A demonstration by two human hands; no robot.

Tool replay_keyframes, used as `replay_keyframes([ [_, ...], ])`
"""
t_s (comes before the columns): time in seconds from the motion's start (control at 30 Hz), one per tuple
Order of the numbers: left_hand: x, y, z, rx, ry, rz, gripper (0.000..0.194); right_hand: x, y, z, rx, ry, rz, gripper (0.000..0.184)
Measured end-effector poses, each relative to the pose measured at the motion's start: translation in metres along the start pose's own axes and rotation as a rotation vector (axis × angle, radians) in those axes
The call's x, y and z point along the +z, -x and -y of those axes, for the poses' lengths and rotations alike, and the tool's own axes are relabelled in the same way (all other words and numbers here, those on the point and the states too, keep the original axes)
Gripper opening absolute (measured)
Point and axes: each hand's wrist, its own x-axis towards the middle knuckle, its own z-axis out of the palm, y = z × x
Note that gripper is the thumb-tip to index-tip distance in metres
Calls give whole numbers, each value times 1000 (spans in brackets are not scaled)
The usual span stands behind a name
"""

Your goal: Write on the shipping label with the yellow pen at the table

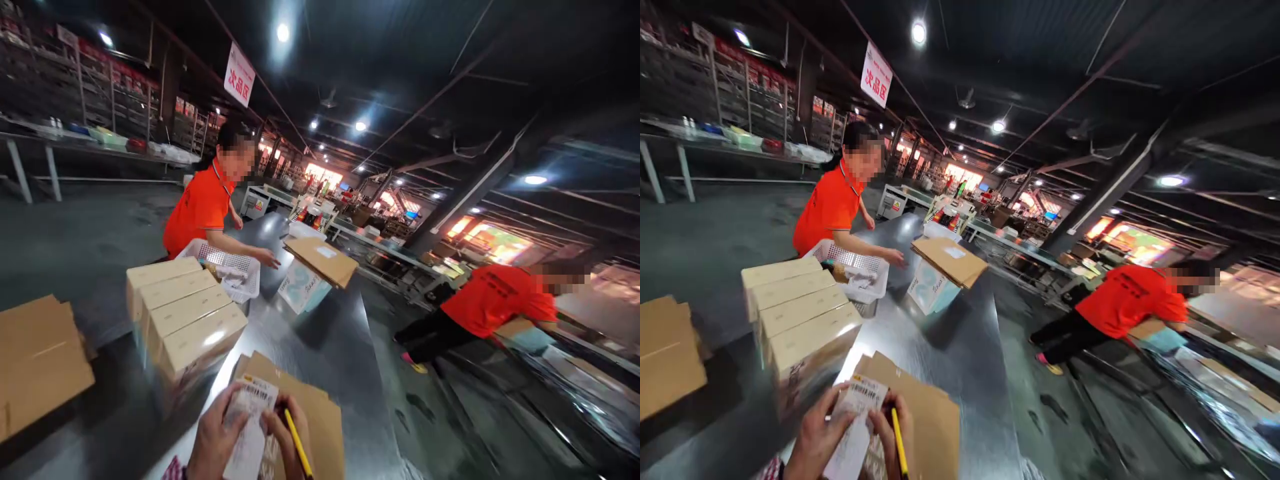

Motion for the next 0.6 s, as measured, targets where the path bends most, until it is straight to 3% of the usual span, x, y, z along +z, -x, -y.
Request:
replay_keyframes([
  [0.1,-34,15,-49,-178,167,58,60,29,34,44,-5,3,-54,35],
  [0.2,-66,20,-77,-220,247,83,63,54,54,68,2,-29,-90,35],
  [0.33,-110,21,-74,-162,81,135,59,69,72,80,-58,-28,-189,32],
  [0.47,-151,23,-60,38,-230,129,66,75,81,90,-153,-83,-272,32],
  [0.6,-164,39,-75,249,-376,36,53,89,79,98,-181,-111,-176,32],
])
